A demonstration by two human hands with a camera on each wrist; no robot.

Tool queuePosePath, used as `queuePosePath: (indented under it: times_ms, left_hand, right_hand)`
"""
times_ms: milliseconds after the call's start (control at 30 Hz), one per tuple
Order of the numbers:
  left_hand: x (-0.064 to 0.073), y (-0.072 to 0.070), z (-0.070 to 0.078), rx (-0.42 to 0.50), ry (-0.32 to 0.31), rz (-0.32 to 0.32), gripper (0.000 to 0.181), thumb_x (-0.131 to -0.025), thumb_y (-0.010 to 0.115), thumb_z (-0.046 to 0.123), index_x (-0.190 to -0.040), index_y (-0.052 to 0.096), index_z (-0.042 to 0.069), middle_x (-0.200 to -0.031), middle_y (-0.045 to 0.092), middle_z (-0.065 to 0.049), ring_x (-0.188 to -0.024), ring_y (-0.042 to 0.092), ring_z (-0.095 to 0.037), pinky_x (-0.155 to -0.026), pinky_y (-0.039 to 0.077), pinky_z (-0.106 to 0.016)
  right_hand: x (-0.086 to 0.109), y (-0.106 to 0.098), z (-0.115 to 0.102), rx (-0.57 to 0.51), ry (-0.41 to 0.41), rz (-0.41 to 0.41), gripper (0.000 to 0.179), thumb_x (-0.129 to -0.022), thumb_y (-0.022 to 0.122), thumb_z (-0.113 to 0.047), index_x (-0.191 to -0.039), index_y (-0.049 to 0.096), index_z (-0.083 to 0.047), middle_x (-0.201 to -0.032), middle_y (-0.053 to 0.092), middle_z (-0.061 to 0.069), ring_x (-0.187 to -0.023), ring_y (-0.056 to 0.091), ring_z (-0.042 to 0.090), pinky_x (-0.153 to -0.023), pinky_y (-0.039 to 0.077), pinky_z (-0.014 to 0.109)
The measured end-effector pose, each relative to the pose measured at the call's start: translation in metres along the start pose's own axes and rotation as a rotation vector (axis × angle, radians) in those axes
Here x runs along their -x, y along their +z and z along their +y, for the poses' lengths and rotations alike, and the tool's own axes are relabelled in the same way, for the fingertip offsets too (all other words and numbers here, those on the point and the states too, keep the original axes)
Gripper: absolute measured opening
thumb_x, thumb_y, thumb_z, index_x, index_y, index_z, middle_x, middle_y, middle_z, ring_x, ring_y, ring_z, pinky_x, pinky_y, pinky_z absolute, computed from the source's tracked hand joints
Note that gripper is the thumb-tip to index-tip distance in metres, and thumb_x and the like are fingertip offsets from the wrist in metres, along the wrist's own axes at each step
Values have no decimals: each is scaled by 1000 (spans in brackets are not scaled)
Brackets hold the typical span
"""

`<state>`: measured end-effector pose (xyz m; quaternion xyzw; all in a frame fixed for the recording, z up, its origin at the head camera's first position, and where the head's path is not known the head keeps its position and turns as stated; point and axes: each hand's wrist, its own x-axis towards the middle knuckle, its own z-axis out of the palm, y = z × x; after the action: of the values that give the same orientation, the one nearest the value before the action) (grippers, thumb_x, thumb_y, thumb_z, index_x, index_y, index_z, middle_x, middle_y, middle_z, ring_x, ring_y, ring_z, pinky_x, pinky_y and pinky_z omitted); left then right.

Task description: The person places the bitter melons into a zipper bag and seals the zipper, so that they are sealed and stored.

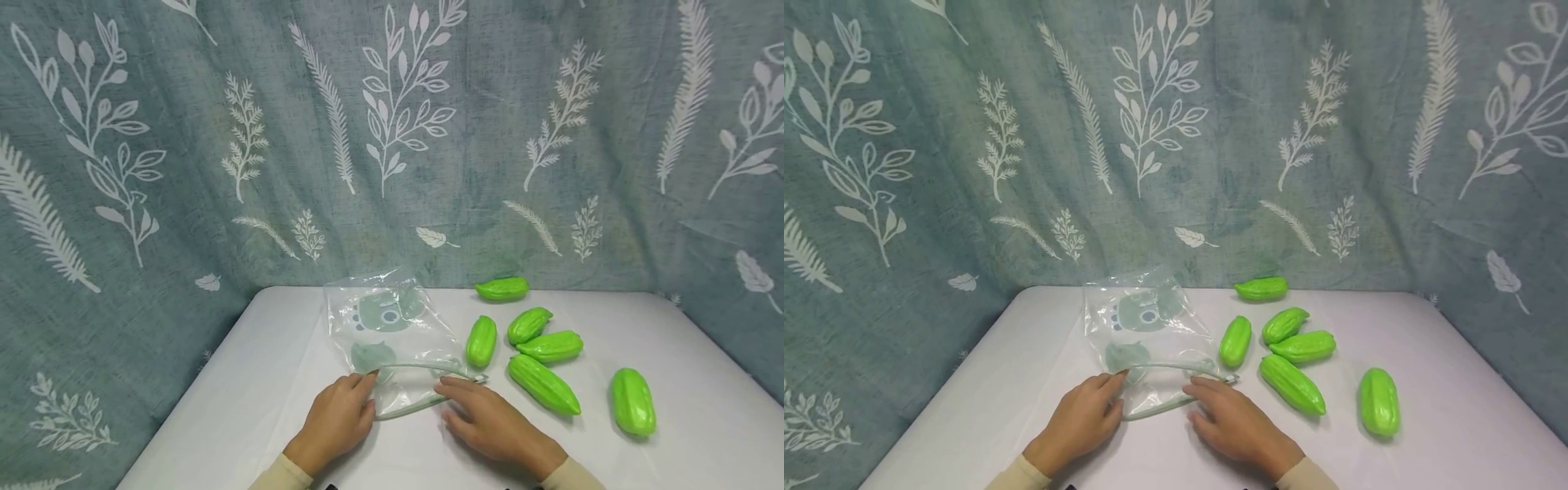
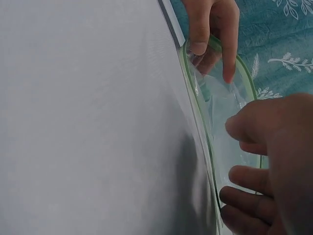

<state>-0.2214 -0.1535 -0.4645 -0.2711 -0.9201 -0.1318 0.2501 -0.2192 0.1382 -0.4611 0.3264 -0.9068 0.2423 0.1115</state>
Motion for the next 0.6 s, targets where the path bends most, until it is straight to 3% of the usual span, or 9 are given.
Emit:
queuePosePath:
  times_ms: [300,600]
  left_hand:
    - [-1,5,-4,6,14,-15,44,-89,68,24,-132,66,13,-98,68,3,-81,64,-13,-64,53,-29]
    - [0,2,-10,44,-7,-35,43,-92,69,30,-134,65,20,-106,68,5,-91,65,-14,-71,55,-35]
  right_hand:
    - [9,-13,6,7,-112,185,24,-88,74,-10,-111,75,-13,-109,71,-7,-100,66,10,-86,54,38]
    - [22,-37,24,-21,-122,336,30,-83,77,1,-106,76,-18,-97,72,-11,-83,63,0,-67,53,23]
